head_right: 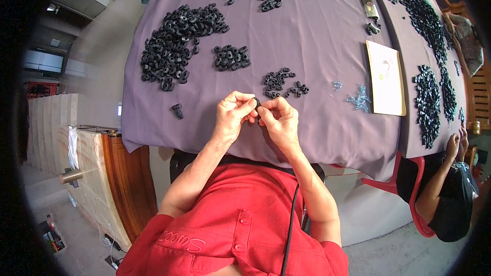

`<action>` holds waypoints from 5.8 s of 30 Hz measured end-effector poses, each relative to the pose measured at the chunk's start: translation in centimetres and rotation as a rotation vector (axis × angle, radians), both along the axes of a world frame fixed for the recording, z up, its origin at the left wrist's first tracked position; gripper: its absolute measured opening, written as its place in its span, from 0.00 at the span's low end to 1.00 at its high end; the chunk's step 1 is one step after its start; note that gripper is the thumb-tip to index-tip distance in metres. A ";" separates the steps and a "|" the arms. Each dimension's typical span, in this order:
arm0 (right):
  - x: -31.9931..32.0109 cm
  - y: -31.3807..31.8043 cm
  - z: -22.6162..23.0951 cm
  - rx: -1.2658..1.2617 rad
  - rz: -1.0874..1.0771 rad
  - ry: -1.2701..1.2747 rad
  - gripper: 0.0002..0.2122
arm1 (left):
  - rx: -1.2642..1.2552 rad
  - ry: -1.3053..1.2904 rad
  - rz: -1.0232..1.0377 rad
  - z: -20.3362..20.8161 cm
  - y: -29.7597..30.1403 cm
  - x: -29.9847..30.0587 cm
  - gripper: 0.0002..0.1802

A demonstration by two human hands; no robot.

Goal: The person picks up a black plastic component and a small metal spring by hand, inserts the spring into the component, and repeats the process with other pieces.

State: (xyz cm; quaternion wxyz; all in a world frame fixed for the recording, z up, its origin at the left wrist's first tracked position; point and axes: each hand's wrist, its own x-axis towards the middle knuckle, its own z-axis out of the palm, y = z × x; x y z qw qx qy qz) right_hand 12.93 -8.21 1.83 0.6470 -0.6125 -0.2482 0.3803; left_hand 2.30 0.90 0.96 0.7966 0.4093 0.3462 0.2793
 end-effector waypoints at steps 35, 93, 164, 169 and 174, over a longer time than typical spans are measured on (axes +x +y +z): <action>1.2 0.1 -1.0 0.141 0.258 -0.363 0.18 | -0.079 -0.048 -0.263 0.9 1.4 -0.7 0.17; 12.2 -8.9 0.7 -0.311 -0.203 -1.373 0.14 | -0.173 -0.124 -0.247 0.3 1.5 -0.7 0.11; 8.1 -5.6 -0.7 -0.181 -0.210 -1.154 0.02 | 1.393 1.306 0.247 0.5 11.7 -7.6 0.11; 8.1 -6.2 -1.0 -0.221 -0.247 -1.040 0.03 | 1.449 1.074 0.314 1.2 10.6 -6.9 0.07; 8.3 -5.8 -0.7 -0.145 -0.227 -1.105 0.04 | 0.632 0.294 0.082 1.9 5.3 -3.8 0.08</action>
